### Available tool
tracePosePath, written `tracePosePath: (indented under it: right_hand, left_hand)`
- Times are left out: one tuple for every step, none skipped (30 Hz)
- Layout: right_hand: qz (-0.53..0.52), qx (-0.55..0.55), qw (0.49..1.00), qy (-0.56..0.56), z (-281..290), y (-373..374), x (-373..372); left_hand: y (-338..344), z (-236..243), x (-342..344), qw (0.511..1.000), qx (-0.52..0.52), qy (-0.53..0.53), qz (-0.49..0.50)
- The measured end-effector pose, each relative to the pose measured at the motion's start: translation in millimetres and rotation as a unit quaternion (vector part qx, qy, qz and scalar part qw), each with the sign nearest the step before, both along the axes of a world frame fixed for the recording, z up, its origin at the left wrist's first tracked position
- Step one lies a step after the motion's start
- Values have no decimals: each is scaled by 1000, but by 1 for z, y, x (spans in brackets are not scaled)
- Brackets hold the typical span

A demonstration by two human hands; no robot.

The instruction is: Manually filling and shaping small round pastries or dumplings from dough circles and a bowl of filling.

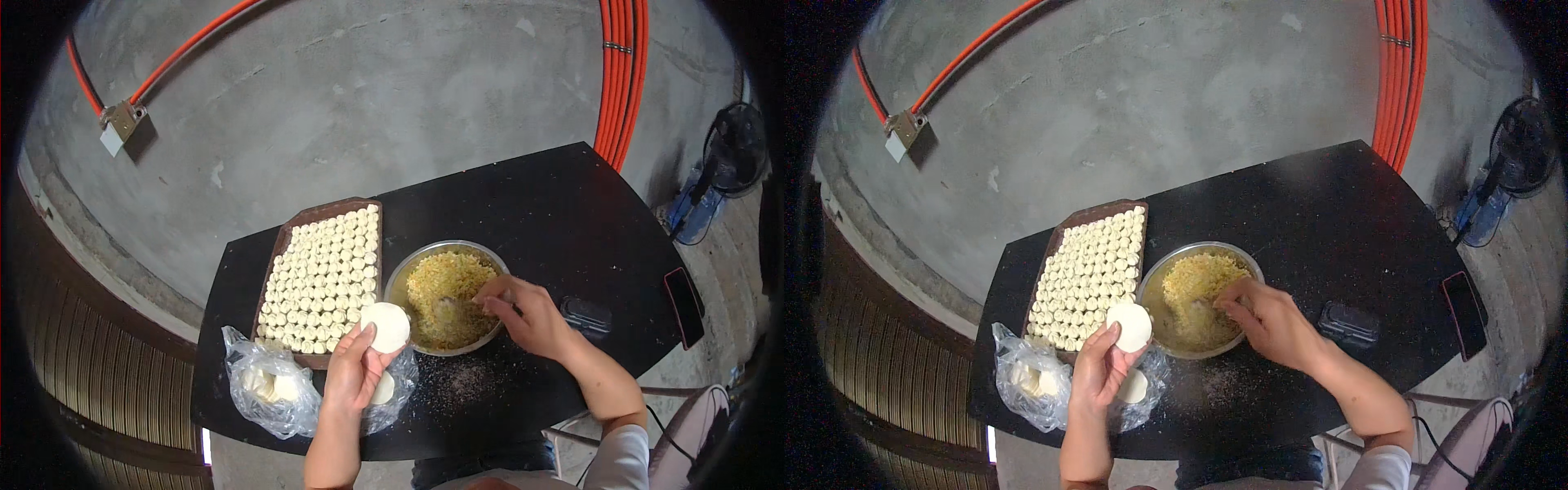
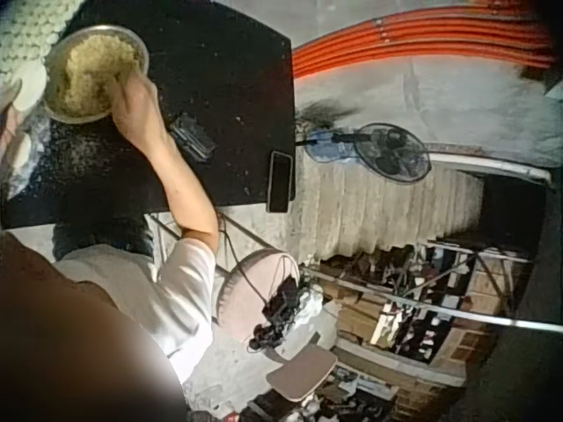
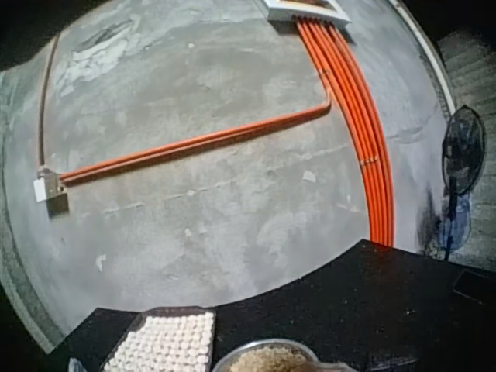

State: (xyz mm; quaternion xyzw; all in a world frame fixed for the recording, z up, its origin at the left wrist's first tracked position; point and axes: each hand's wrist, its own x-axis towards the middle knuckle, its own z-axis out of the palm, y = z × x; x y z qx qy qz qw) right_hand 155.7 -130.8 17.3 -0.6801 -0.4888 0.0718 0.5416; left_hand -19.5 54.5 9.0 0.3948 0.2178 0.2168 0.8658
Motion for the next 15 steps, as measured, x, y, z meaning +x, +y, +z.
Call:
tracePosePath:
  right_hand:
    - [1, -2, 1000, 0, -5, 1, 0]
    - [25, 21, 998, -50, -11, 3, -1]
    - [45, 43, 993, -100, -15, 5, -3]
    - [55, -11, 995, -83, -14, 4, -7]
    - [53, -13, 995, -81, -18, 6, -8]
    - [70, -24, 990, -120, -22, 7, -8]
    - [87, -36, 983, -159, -25, 9, -8]
    - [87, -37, 983, -158, -27, 9, -8]
    - [110, -43, 980, -159, -28, 9, -8]
    - [133, -50, 977, -160, -29, 10, -7]
    - [133, -50, 977, -160, -27, 8, -7]
    - [134, -43, 979, -149, -23, 7, -7]
    - [134, -35, 981, -139, -20, 6, -7]
    - [137, -34, 980, -138, -18, 5, -6]
    - [115, -28, 981, -154, -16, 4, -6]
  left_hand:
    - [-1, 0, -1, 1000, -2, 0, 1]
    - [0, 0, -3, 1000, 2, 1, 2]
    - [0, 0, -4, 1000, 7, 2, 0]
    - [0, 1, -4, 1000, 8, 1, -2]
    - [1, 1, -3, 1000, 7, 2, -3]
    - [1, 1, -3, 1000, 7, 4, -5]
    - [1, 1, -2, 1000, 8, 6, -7]
    - [1, 1, -2, 1000, 7, 8, -8]
    - [2, 1, -2, 1000, 7, 8, -7]
    - [2, 1, -2, 1000, 6, 7, -6]
    - [2, 1, -2, 1000, 6, 8, -5]
    - [1, 0, -2, 1000, 9, 5, -1]
    - [1, 0, -2, 1000, 13, 2, 2]
    - [2, 0, -3, 1000, 13, 3, 5]
    - [2, 0, -2, 1000, 14, 6, 4]
